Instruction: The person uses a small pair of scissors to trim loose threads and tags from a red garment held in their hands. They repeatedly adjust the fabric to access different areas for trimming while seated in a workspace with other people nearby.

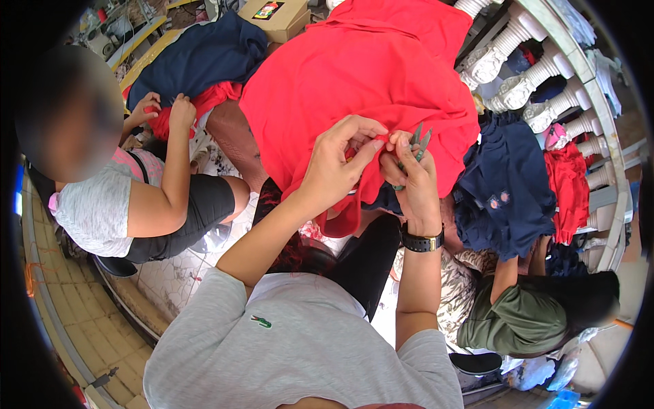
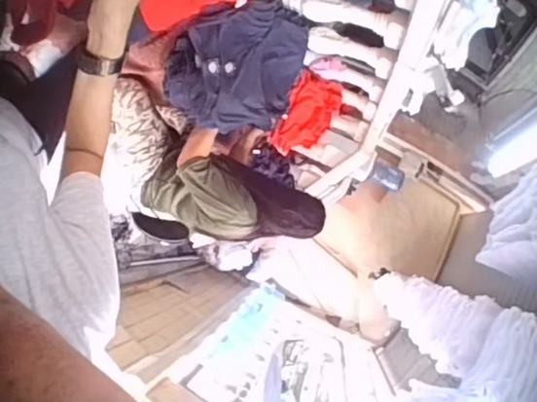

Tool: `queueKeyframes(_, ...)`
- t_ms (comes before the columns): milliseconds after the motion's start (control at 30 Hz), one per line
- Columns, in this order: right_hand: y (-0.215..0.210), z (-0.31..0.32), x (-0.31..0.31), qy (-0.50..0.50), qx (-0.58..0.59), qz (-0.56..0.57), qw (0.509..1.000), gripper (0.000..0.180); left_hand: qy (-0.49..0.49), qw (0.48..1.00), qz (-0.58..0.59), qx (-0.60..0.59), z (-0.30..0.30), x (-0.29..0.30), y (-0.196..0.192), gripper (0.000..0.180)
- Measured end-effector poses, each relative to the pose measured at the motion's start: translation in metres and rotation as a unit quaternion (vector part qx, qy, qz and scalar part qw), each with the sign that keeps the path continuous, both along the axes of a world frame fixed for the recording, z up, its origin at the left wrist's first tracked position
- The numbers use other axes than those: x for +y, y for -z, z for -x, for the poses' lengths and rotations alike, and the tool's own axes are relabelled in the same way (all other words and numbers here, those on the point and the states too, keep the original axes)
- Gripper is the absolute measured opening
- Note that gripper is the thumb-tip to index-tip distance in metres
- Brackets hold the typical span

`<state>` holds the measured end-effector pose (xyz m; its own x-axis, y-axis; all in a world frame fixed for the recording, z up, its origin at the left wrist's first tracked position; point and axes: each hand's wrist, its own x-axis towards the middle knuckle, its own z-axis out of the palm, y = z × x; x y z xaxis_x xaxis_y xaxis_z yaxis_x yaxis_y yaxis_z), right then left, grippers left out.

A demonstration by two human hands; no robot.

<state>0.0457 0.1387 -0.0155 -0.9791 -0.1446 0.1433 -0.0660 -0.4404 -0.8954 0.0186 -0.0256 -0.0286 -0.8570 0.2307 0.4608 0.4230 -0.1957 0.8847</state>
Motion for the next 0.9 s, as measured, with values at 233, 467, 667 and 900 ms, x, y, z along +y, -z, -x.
queueKeyframes(233, -0.004, -0.003, -0.018, 0.227, 0.16, -0.3, 0.913, 0.024, 0.003, 0.999, -0.009, -0.048, -0.003, -0.006, -0.005, 0.02)
queueKeyframes(467, -0.008, 0.005, -0.02, 0.278, 0.294, -0.418, 0.814, 0.013, 0.006, 0.997, 0.004, -0.074, 0.0, -0.005, -0.003, 0.018)
queueKeyframes(667, -0.005, 0.007, -0.019, 0.186, 0.164, -0.288, 0.925, 0.008, 0.029, 0.998, -0.036, -0.039, 0.0, -0.001, -0.003, 0.014)
queueKeyframes(900, -0.013, 0.0, -0.016, 0.215, 0.199, -0.353, 0.889, 0.021, 0.041, 0.996, -0.028, -0.077, 0.011, -0.005, 0.007, 0.007)
